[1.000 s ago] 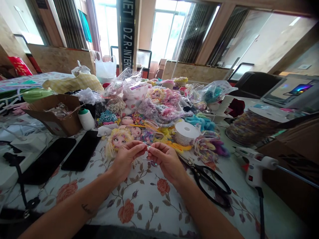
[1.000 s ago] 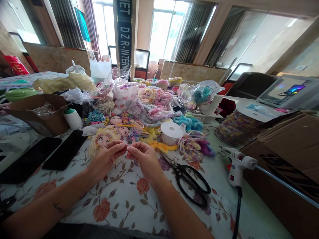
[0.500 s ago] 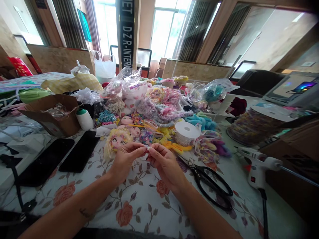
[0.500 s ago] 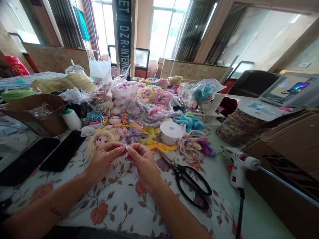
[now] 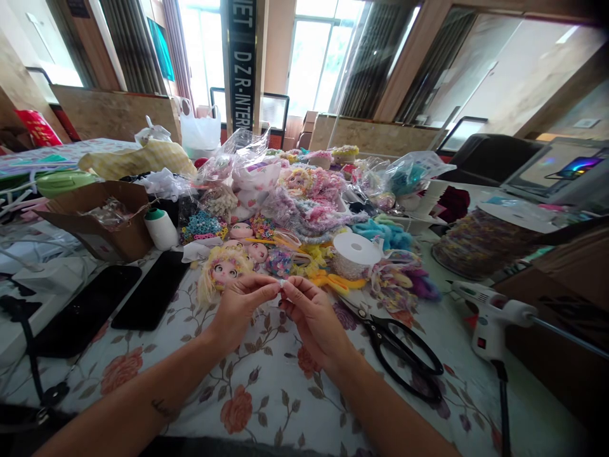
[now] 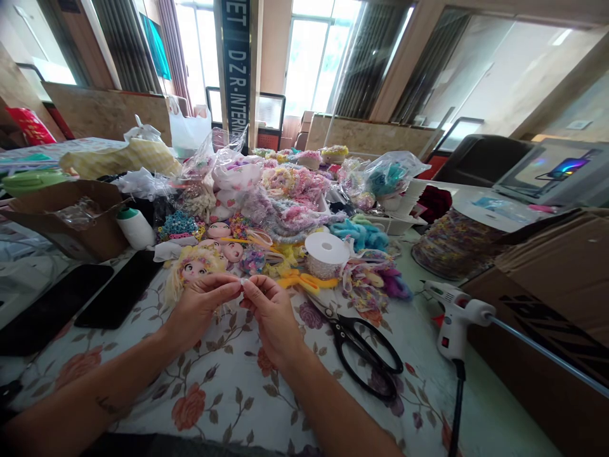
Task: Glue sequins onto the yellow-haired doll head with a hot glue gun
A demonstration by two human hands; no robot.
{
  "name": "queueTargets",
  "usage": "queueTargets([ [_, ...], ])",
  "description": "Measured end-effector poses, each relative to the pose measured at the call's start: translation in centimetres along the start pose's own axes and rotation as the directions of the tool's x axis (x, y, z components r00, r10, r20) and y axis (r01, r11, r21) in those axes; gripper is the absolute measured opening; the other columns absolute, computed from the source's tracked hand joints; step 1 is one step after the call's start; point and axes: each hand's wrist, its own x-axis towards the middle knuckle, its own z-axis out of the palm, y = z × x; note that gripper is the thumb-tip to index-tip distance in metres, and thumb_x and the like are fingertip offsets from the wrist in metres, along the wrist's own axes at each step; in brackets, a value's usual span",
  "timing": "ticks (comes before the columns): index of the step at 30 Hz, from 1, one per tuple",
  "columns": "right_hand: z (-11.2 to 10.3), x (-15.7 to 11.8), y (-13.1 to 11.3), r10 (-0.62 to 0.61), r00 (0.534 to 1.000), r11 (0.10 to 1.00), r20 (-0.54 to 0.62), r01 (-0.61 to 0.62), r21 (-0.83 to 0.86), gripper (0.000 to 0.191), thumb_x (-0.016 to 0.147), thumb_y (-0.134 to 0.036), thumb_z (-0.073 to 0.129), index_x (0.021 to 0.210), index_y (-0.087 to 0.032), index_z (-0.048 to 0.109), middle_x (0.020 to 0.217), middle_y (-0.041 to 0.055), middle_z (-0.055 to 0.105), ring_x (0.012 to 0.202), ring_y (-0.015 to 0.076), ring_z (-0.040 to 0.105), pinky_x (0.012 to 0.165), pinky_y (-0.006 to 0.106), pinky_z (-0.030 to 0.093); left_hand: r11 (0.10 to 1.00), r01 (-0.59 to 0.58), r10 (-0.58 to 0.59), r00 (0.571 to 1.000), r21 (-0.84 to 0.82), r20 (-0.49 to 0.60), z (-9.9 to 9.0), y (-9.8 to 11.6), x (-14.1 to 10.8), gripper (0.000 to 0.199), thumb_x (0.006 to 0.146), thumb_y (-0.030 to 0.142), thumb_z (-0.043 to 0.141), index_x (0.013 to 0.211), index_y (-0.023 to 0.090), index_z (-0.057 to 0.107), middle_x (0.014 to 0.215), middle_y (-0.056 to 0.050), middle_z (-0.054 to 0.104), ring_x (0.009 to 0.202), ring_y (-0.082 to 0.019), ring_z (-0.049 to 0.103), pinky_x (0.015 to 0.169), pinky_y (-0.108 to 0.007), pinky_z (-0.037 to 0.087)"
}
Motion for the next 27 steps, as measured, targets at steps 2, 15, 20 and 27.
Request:
queueTargets([
  [2, 0.04, 0.04, 0.0, 0.004, 1.0, 1.0, -0.012, -0.004, 0.008, 0.02, 0.07, -0.031, 0.079, 0.072, -0.018, 0.063, 0.073, -0.0024, 0.056, 0.066, 0.0088, 0.048, 0.066, 0.021, 0.04, 1.0, 0.014, -0.014, 1.0, -0.018, -0.01, -0.01, -0.09, 0.0, 0.012, 0.066, 0.027, 0.078, 0.073, 0.018, 0.076, 0.074, -0.002, 0.071, 0.072, -0.014, 0.06, 0.071, -0.023, 0.046],
  [15, 0.5, -0.25, 0.29, -0.019, 0.998, 0.999, -0.064, 0.017, -0.033, 0.023, 0.072, -0.035, 0.076, 0.071, -0.017, 0.06, 0.071, -0.0031, 0.051, 0.065, 0.0091, 0.044, 0.061, 0.021, 0.038, 0.988, 0.096, -0.091, 0.995, -0.12, 0.041, -0.13, -0.43, 0.05, 0.011, 0.068, 0.026, 0.079, 0.075, 0.019, 0.076, 0.075, -0.001, 0.072, 0.074, -0.011, 0.061, 0.072, -0.02, 0.047],
  [20, 0.6, -0.25, 0.57, -0.028, 0.995, 0.998, -0.099, 0.022, -0.052, 0.023, 0.071, -0.036, 0.076, 0.072, -0.018, 0.06, 0.072, -0.0029, 0.052, 0.066, 0.01, 0.044, 0.061, 0.022, 0.038, 0.99, 0.083, -0.079, 0.996, -0.114, 0.04, -0.14, -0.54, 0.06, 0.011, 0.067, 0.027, 0.079, 0.074, 0.019, 0.076, 0.075, -0.001, 0.072, 0.074, -0.012, 0.061, 0.073, -0.021, 0.048],
  [27, 0.71, -0.34, 0.69, -0.04, 0.992, 0.996, -0.118, 0.031, -0.079, 0.023, 0.071, -0.037, 0.075, 0.072, -0.019, 0.061, 0.071, -0.0028, 0.052, 0.064, 0.0102, 0.044, 0.06, 0.022, 0.038, 0.989, 0.088, -0.083, 0.995, -0.122, 0.047, -0.1, -0.67, 0.06, 0.012, 0.067, 0.027, 0.079, 0.075, 0.019, 0.076, 0.074, -0.002, 0.072, 0.073, -0.013, 0.062, 0.074, -0.023, 0.048],
])
